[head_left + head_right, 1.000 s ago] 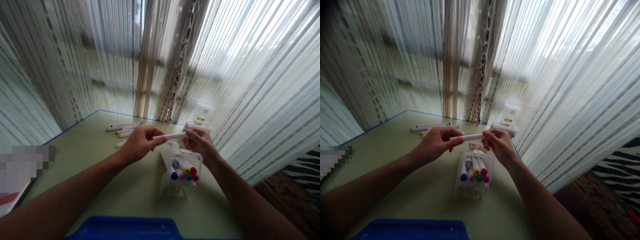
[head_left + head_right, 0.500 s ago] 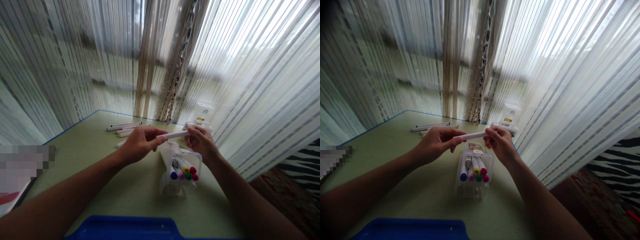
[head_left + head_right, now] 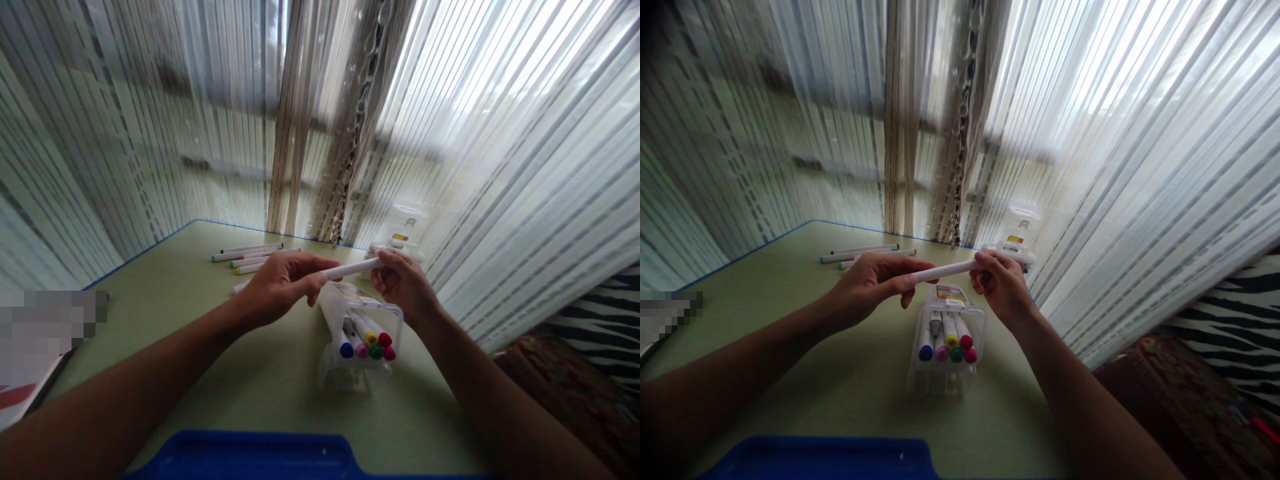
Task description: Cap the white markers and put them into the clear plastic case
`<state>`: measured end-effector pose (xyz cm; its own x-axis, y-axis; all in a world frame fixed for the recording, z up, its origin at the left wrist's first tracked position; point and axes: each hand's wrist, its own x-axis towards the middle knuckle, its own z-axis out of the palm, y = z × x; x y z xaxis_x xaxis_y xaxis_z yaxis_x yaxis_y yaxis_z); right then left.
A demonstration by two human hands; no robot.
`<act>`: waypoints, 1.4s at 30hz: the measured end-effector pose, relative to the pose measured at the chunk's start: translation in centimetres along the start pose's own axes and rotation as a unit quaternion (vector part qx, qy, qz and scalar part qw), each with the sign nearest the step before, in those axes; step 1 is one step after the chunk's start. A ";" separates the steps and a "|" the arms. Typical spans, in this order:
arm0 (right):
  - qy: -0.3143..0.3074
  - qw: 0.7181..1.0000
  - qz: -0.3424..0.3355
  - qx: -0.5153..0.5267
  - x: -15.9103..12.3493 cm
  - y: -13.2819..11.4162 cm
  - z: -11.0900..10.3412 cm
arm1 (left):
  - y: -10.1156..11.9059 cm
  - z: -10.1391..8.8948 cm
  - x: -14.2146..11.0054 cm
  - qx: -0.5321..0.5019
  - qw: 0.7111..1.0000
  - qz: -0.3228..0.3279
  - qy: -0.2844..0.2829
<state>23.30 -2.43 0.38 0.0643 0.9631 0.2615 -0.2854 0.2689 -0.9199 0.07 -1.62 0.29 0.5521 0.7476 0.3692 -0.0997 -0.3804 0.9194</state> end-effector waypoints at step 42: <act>-0.019 0.998 -0.003 -0.058 -0.3 0.1 0.1 | -1.1 -0.1 0.7 0.029 0.999 -0.006 0.046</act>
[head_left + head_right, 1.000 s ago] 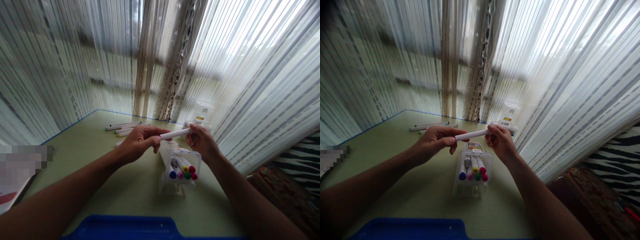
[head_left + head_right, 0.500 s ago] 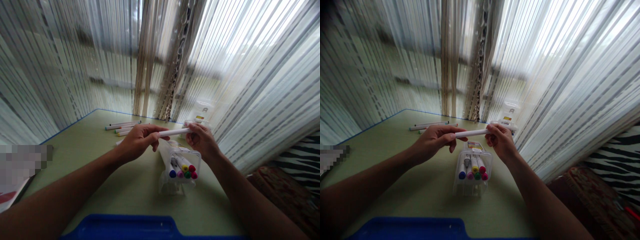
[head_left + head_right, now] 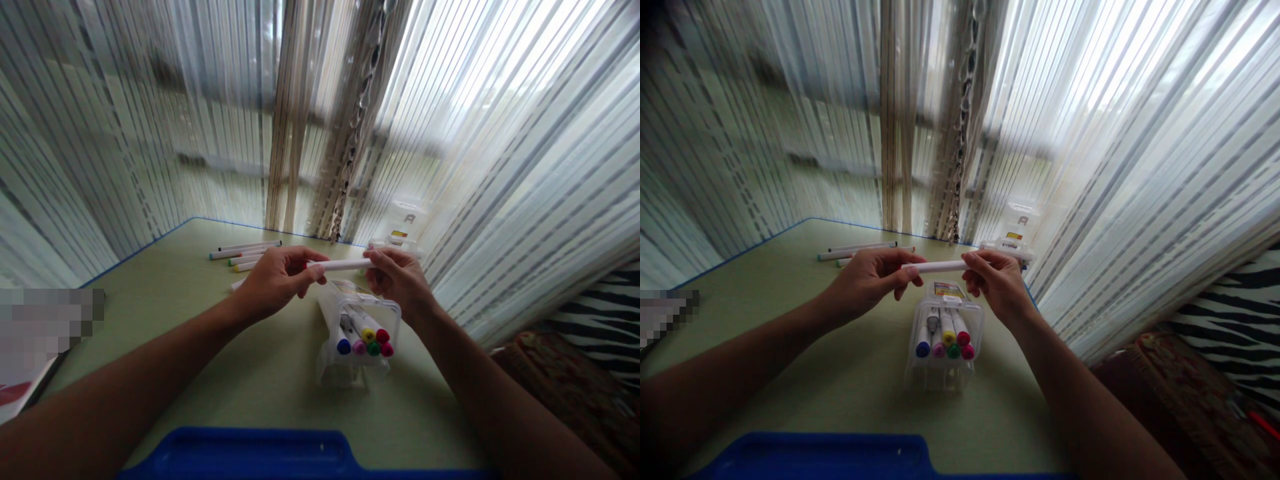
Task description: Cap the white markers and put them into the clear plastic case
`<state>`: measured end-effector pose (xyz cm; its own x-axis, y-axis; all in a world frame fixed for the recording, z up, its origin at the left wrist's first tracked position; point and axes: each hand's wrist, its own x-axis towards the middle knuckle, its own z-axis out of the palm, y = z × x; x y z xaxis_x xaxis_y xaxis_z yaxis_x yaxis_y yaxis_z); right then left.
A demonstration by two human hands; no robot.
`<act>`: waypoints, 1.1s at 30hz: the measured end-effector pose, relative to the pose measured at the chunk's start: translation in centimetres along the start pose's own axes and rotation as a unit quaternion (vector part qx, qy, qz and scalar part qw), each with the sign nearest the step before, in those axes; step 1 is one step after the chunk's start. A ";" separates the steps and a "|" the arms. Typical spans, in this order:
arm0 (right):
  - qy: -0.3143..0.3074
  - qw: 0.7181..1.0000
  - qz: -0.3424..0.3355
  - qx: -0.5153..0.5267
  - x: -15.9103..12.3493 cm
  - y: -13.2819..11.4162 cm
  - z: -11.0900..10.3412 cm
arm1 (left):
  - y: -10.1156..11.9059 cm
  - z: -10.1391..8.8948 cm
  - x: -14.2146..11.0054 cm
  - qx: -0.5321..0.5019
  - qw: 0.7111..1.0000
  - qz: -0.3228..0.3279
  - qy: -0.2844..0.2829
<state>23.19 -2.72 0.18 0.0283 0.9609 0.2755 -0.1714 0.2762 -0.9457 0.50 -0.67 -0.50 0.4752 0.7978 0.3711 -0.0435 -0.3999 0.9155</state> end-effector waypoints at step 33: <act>0.006 1.000 -0.014 0.025 0.2 -0.2 -0.1 | 0.4 -0.1 -0.1 0.038 0.998 -0.029 0.037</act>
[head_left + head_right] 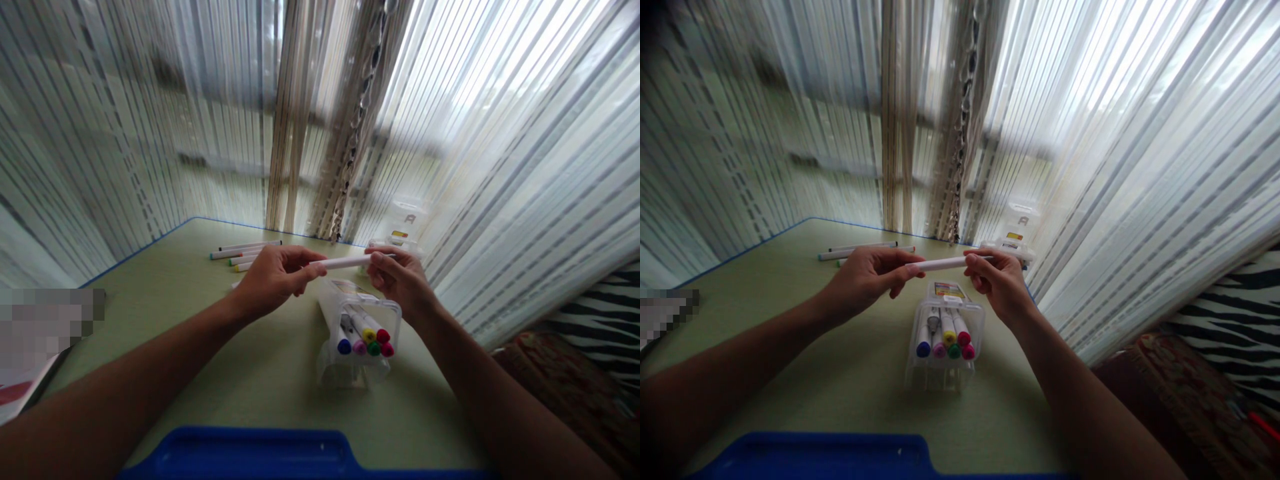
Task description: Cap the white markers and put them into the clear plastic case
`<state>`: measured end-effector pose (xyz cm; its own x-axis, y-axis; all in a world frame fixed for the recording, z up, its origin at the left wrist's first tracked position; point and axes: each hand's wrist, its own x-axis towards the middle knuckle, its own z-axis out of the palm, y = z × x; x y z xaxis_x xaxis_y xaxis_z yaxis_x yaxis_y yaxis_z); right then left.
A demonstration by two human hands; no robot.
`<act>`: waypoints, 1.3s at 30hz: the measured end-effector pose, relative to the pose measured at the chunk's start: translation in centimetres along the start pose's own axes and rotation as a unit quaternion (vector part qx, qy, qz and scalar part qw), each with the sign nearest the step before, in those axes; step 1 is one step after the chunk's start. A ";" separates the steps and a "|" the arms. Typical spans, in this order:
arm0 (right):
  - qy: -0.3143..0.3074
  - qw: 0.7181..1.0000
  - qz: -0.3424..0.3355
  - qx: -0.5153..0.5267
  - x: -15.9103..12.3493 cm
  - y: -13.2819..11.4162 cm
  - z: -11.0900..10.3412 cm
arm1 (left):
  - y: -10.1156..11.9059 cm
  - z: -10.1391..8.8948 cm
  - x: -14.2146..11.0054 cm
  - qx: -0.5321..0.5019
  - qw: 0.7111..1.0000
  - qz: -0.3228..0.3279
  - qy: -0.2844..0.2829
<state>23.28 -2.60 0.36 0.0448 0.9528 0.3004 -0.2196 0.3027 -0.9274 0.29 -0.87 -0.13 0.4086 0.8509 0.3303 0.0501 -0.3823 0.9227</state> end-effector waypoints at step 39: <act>0.010 1.000 -0.001 -0.012 0.1 -0.1 -0.2 | 0.5 0.2 -0.1 -0.024 1.000 0.010 0.011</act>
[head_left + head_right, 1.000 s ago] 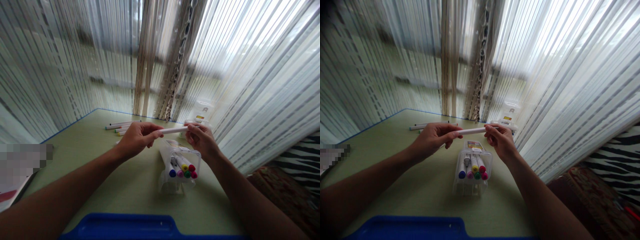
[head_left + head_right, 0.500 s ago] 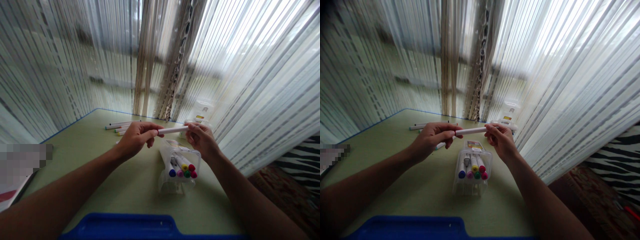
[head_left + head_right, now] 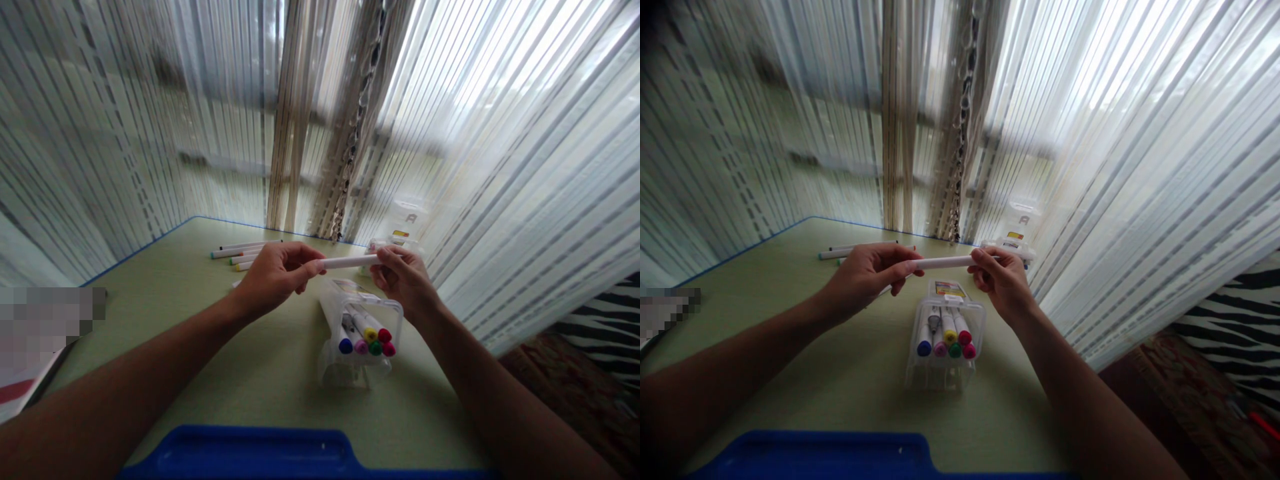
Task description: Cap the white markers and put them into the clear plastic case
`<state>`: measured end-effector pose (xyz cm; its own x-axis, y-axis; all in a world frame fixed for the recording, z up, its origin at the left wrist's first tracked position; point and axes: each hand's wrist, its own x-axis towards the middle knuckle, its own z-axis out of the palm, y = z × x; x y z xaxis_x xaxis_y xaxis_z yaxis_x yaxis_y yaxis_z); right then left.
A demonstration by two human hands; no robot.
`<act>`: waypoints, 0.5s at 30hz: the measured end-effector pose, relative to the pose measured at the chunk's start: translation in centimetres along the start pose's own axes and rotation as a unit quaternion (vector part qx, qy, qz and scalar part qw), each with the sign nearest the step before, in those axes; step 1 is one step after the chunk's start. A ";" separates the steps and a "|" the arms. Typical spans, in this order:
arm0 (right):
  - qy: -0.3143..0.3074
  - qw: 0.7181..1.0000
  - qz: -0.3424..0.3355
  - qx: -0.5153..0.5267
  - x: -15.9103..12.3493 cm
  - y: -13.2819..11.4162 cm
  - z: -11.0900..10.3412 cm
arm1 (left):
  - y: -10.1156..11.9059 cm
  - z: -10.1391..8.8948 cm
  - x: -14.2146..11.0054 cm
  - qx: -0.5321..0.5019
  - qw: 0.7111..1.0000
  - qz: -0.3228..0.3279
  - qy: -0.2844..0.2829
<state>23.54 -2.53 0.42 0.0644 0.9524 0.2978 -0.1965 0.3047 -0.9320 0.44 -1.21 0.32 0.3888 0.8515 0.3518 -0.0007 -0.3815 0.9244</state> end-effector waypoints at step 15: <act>-0.063 0.998 0.008 -0.019 -0.7 0.0 0.2 | -0.4 -0.1 -0.1 0.059 0.998 -0.005 -0.004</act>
<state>23.28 -3.20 0.30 -0.0619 0.9506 0.3041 -0.1581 0.2915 -0.9434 0.35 -1.07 -0.08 0.3961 0.8529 0.3402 0.1127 -0.4129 0.9038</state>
